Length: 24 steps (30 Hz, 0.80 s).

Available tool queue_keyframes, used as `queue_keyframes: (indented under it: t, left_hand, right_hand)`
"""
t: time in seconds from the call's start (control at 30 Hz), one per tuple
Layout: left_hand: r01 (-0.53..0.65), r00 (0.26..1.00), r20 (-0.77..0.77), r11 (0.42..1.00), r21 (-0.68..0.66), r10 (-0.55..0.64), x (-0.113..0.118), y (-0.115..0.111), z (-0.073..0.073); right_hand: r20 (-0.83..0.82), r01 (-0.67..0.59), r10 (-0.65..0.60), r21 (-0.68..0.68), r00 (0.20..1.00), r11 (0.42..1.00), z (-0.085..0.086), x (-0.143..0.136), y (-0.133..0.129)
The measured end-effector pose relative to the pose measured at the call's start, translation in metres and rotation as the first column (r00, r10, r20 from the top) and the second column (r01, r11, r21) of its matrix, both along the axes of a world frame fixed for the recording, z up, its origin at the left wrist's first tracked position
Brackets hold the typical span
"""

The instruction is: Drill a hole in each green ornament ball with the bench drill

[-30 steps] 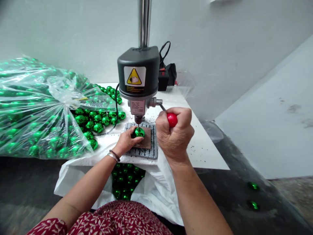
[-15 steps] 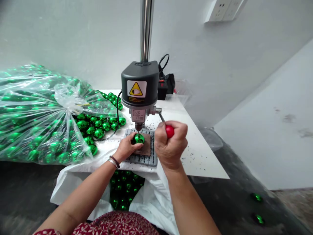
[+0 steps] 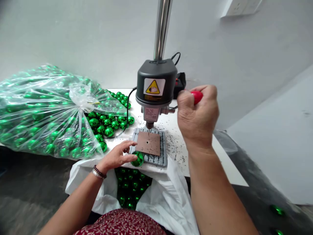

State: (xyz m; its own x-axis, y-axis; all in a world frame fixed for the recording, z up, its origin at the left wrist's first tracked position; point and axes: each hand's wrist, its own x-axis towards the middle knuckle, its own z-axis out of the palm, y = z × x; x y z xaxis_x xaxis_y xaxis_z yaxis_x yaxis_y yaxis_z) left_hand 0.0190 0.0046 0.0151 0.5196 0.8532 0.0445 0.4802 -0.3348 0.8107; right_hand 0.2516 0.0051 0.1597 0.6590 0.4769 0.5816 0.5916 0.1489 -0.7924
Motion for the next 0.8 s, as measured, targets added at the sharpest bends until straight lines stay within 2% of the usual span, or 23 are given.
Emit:
queue_keyframes:
  t: [0.1,0.17,0.23,0.3,0.37,0.43,0.53,0.6,0.73,0.8]
  left_hand:
    - [-0.239,0.962,-0.107,0.964,0.121,0.252,-0.016,0.016,-0.002]
    - [-0.412,0.860,-0.215,0.878,0.244,0.463,-0.025,0.033,-0.001]
    - [-0.525,0.718,-0.335,0.791,0.312,0.609,-0.032,0.050,0.002]
    - [-0.566,0.620,-0.468,0.772,0.289,0.629,-0.036,0.064,0.006]
    - [-0.570,0.574,-0.577,0.790,0.227,0.580,-0.037,0.072,0.007]
    - [-0.544,0.575,-0.632,0.820,0.180,0.520,-0.033,0.074,0.004]
    - [-0.455,0.627,-0.640,0.876,0.162,0.444,-0.026,0.072,-0.005]
    - [-0.419,0.648,-0.630,0.891,0.173,0.427,-0.023,0.072,-0.011]
    - [-0.477,0.660,-0.550,0.851,0.219,0.512,-0.023,0.075,-0.014]
    - [-0.526,0.717,-0.408,0.823,0.215,0.565,-0.023,0.073,-0.012]
  right_hand:
    - [-0.030,0.015,-0.015,-0.017,0.999,1.000,-0.002,0.001,0.002]
    - [-0.048,0.006,-0.007,-0.024,0.999,1.000,-0.002,0.001,0.002]
    - [-0.065,0.004,-0.006,-0.036,0.998,0.999,-0.003,0.000,0.000]
    - [-0.073,0.006,-0.008,-0.035,0.997,0.999,-0.004,-0.001,-0.001]
    - [-0.055,0.007,-0.007,0.000,0.998,1.000,-0.006,-0.002,-0.002]
    - [-0.020,0.006,-0.005,0.048,1.000,0.999,-0.009,-0.001,-0.002]
    - [0.018,-0.002,0.000,0.085,1.000,0.996,-0.013,0.002,-0.002]
    - [0.021,-0.008,0.006,0.091,1.000,0.996,-0.014,0.002,-0.002]
    - [-0.009,0.002,-0.001,0.090,1.000,0.996,-0.013,0.000,-0.003]
    - [-0.022,-0.005,0.006,0.079,1.000,0.997,-0.012,-0.001,-0.003]
